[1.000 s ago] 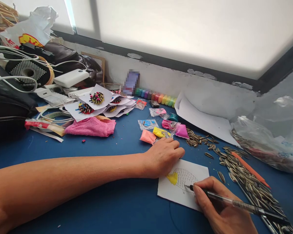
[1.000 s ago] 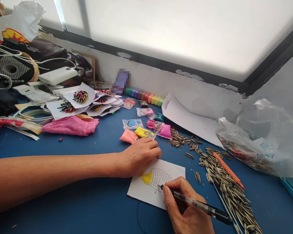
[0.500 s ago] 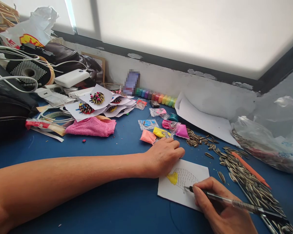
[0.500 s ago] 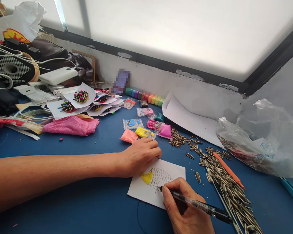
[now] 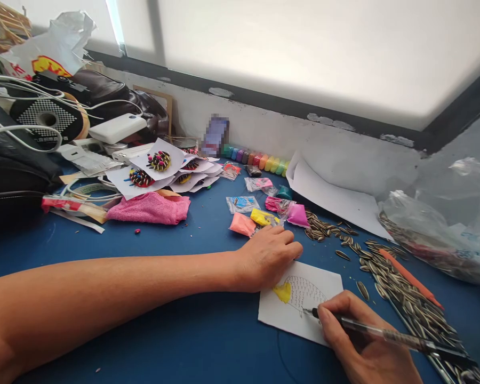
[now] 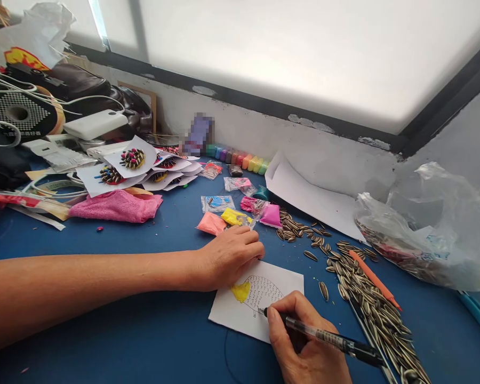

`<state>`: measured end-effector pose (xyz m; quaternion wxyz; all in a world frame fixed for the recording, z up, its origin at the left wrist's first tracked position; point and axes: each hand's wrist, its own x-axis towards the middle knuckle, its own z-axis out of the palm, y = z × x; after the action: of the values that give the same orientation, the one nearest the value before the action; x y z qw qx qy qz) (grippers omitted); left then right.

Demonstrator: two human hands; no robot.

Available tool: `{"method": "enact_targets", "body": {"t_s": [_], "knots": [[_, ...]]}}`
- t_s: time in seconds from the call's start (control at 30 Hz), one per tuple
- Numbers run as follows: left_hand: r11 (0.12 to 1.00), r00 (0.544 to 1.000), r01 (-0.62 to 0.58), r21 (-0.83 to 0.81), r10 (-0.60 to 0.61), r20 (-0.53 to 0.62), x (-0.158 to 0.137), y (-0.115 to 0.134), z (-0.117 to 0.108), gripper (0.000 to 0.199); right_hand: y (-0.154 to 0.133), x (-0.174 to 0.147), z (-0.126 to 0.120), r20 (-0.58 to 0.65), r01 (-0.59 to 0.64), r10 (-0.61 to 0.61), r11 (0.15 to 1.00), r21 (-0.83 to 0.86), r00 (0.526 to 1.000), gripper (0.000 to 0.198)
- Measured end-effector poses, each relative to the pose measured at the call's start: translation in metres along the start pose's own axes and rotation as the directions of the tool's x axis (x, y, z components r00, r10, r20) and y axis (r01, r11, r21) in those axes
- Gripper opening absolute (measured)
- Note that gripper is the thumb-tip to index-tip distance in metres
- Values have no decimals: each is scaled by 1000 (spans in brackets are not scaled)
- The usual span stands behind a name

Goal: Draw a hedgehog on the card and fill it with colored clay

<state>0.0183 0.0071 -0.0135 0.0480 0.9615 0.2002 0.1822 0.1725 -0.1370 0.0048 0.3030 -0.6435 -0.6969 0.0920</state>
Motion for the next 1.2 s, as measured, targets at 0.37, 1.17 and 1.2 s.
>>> {"method": "enact_targets", "body": {"t_s": [0.37, 1.17, 1.2], "knots": [[1000, 1000, -3, -13, 3, -7, -1, 0, -1, 13, 0, 1, -9, -38, -108, 107, 994, -6, 994, 28], [1000, 1000, -7, -20, 7, -13, -1, -1, 1, 13, 4, -1, -6, -19, -52, 52, 999, 13, 998, 19], [1000, 1000, -7, -21, 6, -12, -1, -1, 1, 13, 3, -1, -6, -16, -53, 53, 998, 17, 998, 18]]}}
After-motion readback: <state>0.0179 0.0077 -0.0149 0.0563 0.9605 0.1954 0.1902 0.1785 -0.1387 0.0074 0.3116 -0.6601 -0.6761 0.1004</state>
